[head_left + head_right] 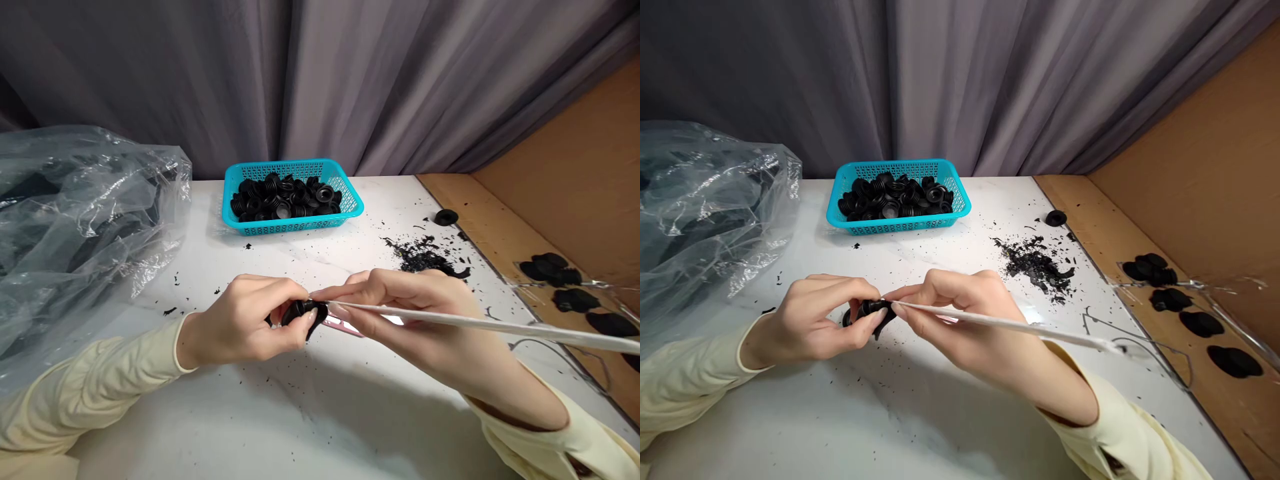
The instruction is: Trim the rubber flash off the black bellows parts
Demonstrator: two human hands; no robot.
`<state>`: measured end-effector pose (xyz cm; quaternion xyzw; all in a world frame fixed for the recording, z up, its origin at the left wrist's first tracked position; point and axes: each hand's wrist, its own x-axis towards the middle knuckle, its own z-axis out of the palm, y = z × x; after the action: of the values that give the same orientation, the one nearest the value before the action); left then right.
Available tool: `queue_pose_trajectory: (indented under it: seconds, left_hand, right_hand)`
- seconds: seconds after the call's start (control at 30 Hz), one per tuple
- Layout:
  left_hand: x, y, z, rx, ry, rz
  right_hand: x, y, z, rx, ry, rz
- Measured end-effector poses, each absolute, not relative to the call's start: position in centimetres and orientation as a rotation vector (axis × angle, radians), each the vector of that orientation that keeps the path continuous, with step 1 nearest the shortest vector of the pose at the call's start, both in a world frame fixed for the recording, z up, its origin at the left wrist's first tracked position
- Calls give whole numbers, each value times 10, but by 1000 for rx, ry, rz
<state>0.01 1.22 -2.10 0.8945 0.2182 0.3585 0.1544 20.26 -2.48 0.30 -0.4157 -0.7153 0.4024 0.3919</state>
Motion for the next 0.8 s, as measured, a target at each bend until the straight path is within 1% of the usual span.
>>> queue_pose_trajectory:
  seconds: [0.2, 0.3, 0.57, 0.8]
  left_hand:
    - [1, 12, -24, 2598, 653, 1045]
    - [0, 12, -25, 2613, 647, 1054]
    - [0, 15, -25, 2596, 635, 1049]
    - [1, 13, -24, 2587, 641, 1065]
  right_hand:
    - [198, -29, 0, -1058, -1989, 658]
    - [196, -32, -5, -1042, -2009, 575]
    - [194, -33, -11, -1033, -2003, 505]
    - [193, -32, -7, -1043, -1894, 640]
